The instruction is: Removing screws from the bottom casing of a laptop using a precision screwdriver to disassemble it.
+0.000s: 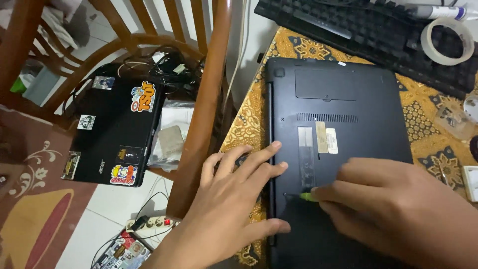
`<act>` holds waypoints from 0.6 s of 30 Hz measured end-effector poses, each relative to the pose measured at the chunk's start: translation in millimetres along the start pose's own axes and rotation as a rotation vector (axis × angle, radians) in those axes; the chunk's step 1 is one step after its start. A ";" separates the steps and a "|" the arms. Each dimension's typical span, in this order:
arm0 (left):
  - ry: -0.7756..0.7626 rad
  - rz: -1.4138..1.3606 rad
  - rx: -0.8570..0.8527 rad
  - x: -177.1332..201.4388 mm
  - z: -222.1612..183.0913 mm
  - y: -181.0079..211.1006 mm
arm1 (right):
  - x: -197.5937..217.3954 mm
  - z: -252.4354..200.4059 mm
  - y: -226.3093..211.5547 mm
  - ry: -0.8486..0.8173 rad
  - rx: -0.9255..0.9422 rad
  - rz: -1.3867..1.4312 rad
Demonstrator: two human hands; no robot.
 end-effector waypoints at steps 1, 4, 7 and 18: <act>0.003 -0.001 -0.001 0.9 -0.2 -0.5 | -1.4 0.4 1.3 -0.001 0.000 -0.003; -0.019 -0.044 0.002 -0.7 -0.6 -1.6 | -3.6 2.2 4.2 -0.035 0.007 -0.069; 0.042 -0.038 -0.029 0.7 -1.7 -1.7 | 0.0 6.2 1.7 -0.043 0.029 -0.093; 0.014 -0.041 -0.021 -3.2 -0.7 -6.8 | 8.3 12.7 -16.2 -0.116 0.267 -0.270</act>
Point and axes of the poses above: each hand's wrist, its own z-axis towards the middle knuckle, its own x-axis out of the back of the hand, y = z × x, the point moved 5 cm from there along z, towards the middle knuckle, and after that the axes turned 2 degrees about -x, right-handed, at the moved point
